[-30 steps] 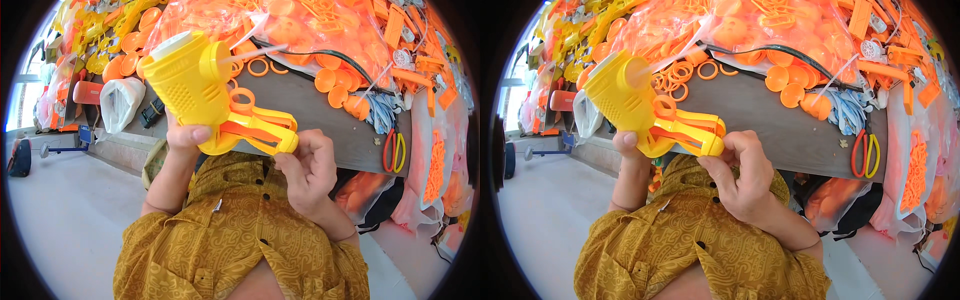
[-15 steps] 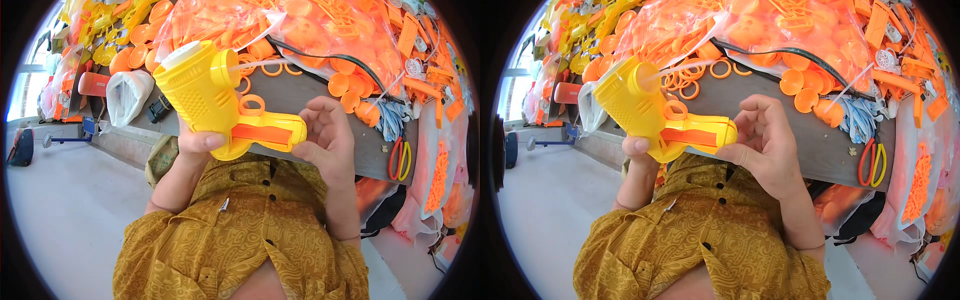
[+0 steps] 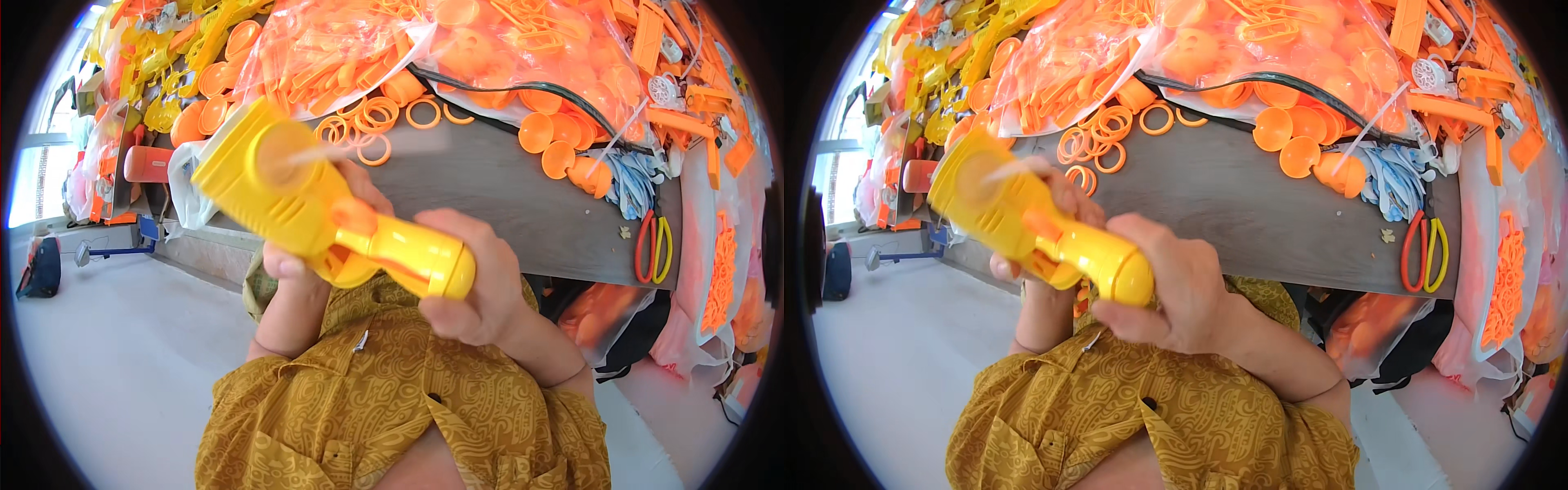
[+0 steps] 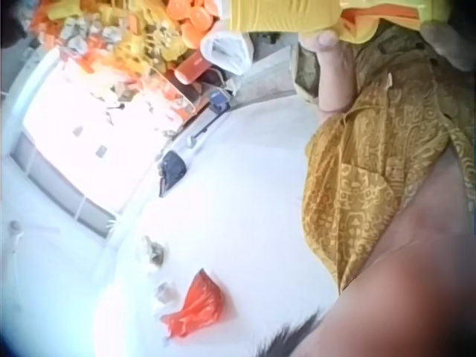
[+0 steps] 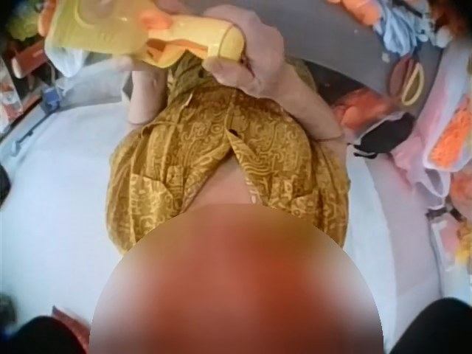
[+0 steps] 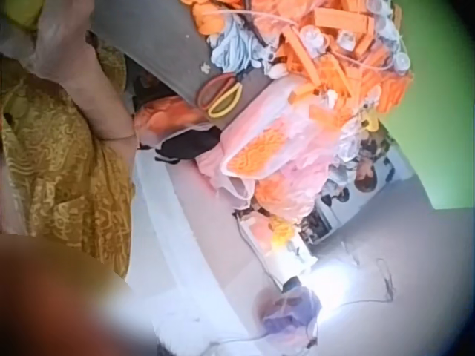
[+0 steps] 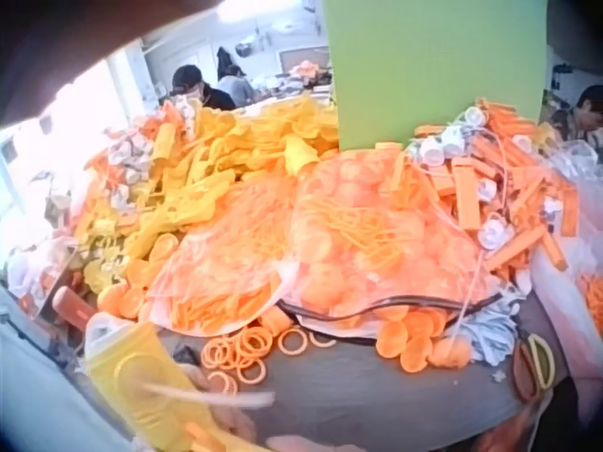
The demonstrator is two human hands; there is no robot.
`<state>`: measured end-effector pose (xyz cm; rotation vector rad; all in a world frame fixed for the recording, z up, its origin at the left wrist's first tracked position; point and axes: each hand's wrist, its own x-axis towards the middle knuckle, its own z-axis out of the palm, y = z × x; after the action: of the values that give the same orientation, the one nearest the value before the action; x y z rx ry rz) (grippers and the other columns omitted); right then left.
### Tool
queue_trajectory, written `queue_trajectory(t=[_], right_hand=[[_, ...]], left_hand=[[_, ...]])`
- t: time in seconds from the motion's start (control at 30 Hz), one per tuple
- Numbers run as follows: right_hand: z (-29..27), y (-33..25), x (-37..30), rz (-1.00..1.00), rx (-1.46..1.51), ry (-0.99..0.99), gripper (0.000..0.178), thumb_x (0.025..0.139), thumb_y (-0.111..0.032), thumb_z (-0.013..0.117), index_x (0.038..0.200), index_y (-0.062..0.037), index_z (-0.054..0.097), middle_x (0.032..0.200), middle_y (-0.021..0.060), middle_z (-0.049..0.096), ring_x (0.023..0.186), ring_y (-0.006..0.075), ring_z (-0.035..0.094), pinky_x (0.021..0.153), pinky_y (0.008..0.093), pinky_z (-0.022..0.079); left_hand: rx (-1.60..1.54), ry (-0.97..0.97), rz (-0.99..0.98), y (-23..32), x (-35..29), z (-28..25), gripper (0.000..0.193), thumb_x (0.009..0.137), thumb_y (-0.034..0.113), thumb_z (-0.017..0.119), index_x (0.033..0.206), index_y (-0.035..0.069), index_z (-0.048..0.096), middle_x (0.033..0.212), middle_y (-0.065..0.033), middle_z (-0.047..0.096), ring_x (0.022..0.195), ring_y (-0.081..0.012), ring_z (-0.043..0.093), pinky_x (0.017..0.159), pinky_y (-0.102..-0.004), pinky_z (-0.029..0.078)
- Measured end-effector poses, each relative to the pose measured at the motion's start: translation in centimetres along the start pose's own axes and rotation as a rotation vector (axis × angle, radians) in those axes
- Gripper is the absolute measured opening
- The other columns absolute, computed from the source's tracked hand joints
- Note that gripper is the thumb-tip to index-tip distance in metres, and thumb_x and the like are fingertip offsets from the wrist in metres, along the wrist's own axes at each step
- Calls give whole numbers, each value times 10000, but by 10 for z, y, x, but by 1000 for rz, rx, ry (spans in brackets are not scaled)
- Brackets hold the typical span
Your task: Assembling a yellow plastic toy gun by fitting various components together and trimming plastic parts.
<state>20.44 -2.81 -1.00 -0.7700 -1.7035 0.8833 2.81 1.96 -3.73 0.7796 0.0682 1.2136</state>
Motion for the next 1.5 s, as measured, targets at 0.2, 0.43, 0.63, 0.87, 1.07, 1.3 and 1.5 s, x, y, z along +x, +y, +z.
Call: queue_trajectory(t=[0.2,0.43,0.63,0.87,1.07,1.3,1.5], right_hand=[[-4,7,-2,-40,142,-4,593,720,-363,641,1081,58,430,837,160,572,667,249,588,595,298,468],[-2,-5,3,-13,-27,61,505,725,-311,625,1026,61,465,789,145,578,648,226,585,567,293,464],[-12,1,45,308,258,231,333,839,-330,470,838,-1,520,622,-17,436,497,37,363,448,184,302],[-23,1,79,342,338,-62,576,852,-562,358,770,-9,497,559,-14,395,440,40,342,400,182,285],[-3,15,53,429,438,104,580,879,-498,362,1087,36,449,691,23,469,518,61,414,442,195,353],[-23,25,33,195,170,279,455,884,-352,439,1141,23,416,873,73,524,666,89,484,584,215,404],[-63,-36,67,-382,-965,63,660,626,-322,725,1152,-18,469,1161,146,448,1070,252,438,852,371,385]], left_hand=[[96,-68,69,-3,0,14,842,537,266,734,1208,42,276,896,-142,484,746,-273,538,654,-408,454],[-97,29,-11,-5,4,8,781,541,309,692,1163,-10,343,894,-187,510,731,-275,540,688,-389,470],[100,517,108,-4,24,25,600,705,344,508,1161,-27,386,1029,-156,534,877,-273,571,746,-387,491],[-286,521,-58,13,40,20,533,751,453,512,1145,101,440,1053,-120,537,828,-275,566,563,-435,491],[-437,468,-94,15,37,11,538,734,469,540,1154,146,445,1062,-111,540,823,-293,561,623,-431,483],[139,453,41,15,40,17,482,725,325,566,1114,57,470,1009,-118,561,791,-256,581,655,-402,494],[1179,58,-311,25,54,45,530,542,191,728,997,-9,543,740,-55,613,671,-144,601,618,-269,485]])
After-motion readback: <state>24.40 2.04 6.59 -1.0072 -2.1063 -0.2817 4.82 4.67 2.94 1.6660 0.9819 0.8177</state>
